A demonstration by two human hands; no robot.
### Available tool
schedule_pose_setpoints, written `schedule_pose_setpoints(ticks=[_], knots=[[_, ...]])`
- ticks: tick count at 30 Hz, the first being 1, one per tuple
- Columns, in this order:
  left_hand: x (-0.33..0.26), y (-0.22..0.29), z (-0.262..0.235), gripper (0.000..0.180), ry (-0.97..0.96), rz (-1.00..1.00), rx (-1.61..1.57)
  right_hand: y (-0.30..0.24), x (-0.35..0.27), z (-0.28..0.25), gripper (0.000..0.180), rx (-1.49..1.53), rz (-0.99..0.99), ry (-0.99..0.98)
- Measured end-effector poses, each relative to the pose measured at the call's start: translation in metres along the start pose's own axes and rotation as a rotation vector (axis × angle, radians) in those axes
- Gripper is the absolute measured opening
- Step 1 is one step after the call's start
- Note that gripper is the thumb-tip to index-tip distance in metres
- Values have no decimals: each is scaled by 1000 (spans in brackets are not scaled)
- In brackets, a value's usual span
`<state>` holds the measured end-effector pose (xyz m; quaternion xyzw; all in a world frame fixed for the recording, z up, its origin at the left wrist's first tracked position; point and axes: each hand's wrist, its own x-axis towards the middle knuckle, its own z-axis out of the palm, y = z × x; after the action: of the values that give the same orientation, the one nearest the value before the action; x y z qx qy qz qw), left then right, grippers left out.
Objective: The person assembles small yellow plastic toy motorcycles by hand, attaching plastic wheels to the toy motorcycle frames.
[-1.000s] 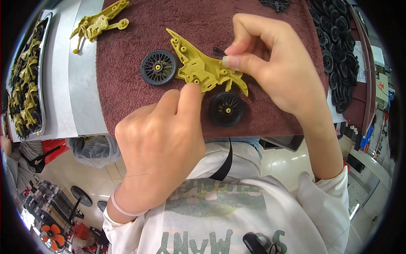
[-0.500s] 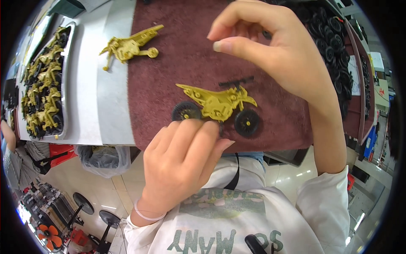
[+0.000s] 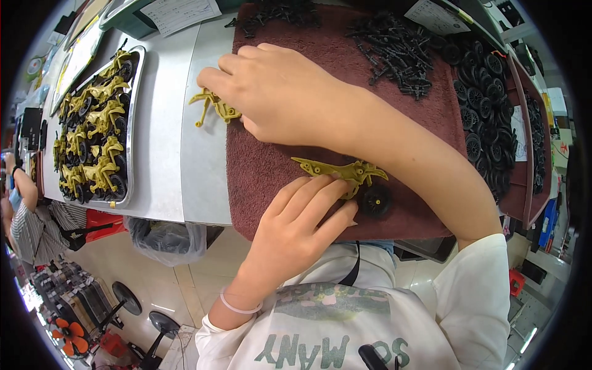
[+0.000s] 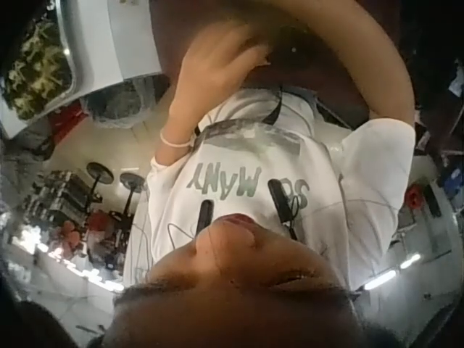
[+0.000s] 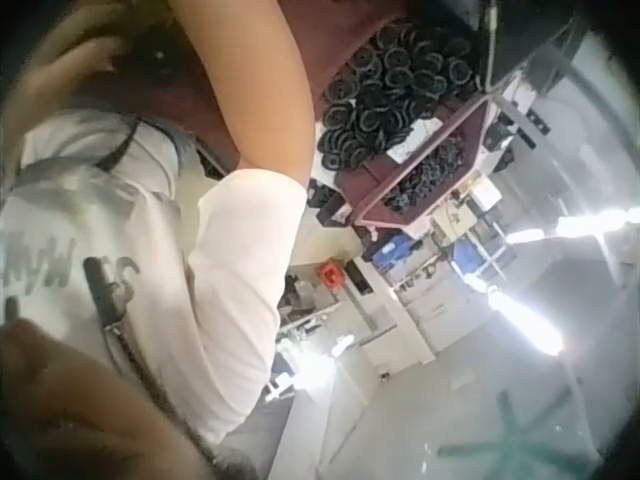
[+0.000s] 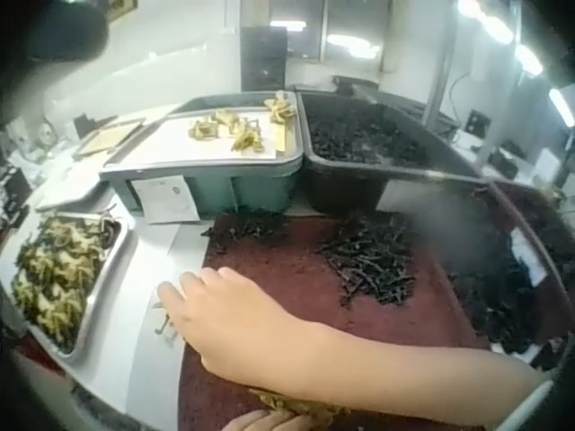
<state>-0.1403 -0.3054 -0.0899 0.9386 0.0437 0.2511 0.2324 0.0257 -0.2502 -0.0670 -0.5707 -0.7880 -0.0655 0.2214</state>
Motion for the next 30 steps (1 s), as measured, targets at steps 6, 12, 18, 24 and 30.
schedule_pose_setpoints(ticks=[6,12,18,24,30], knots=[[0,-4,-15,28,141,-36,-160,-12,-31,-60,41,505,200,78],[15,-8,-38,51,366,-193,-295,-29,-87,-87,42,1209,510,225],[25,7,-16,57,424,-90,33,-61,-104,-69,63,1370,617,441],[19,2,-23,43,264,-34,136,-60,-124,-72,48,1527,638,485],[16,5,-31,46,214,-145,-170,-63,-133,-75,38,1246,794,424]])
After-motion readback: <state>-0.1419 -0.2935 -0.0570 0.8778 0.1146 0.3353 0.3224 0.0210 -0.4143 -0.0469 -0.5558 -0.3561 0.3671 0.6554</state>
